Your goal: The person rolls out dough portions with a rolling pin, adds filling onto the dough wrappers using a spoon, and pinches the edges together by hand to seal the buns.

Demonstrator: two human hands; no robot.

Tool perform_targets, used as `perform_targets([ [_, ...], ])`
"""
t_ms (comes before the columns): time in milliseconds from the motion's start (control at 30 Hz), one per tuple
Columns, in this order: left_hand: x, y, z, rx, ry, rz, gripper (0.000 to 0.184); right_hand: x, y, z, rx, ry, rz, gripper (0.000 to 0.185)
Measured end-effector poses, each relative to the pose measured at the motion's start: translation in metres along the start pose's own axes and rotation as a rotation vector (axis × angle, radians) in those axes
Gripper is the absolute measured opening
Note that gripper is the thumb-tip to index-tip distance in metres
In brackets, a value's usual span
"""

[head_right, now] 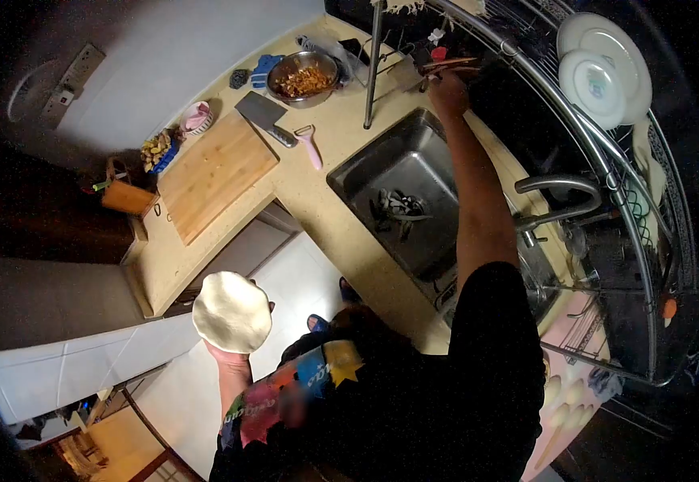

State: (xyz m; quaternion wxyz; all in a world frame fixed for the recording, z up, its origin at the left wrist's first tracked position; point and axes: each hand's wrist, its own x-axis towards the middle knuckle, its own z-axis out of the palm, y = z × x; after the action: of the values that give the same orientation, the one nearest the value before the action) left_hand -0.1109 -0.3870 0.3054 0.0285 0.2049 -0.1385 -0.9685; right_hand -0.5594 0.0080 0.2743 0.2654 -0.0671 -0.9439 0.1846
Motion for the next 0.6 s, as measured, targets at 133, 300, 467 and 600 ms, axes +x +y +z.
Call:
perform_targets([
  [133,0.018,0.011,-0.002,-0.019,0.052,-0.032,0.066,0.010,-0.001,0.018,-0.042,-0.054,0.117,0.025],
  [300,0.025,0.021,-0.003,-0.065,0.069,-0.042,0.062,0.001,-0.016,0.010,-0.135,-0.119,0.264,0.026],
  [467,0.027,0.029,-0.012,-0.058,0.071,-0.029,0.063,-0.014,-0.020,0.021,-0.180,-0.048,0.118,0.031],
  [600,0.027,0.032,-0.007,-0.126,0.098,-0.030,0.065,-0.010,-0.027,0.019,-0.241,0.085,-0.015,0.024],
])
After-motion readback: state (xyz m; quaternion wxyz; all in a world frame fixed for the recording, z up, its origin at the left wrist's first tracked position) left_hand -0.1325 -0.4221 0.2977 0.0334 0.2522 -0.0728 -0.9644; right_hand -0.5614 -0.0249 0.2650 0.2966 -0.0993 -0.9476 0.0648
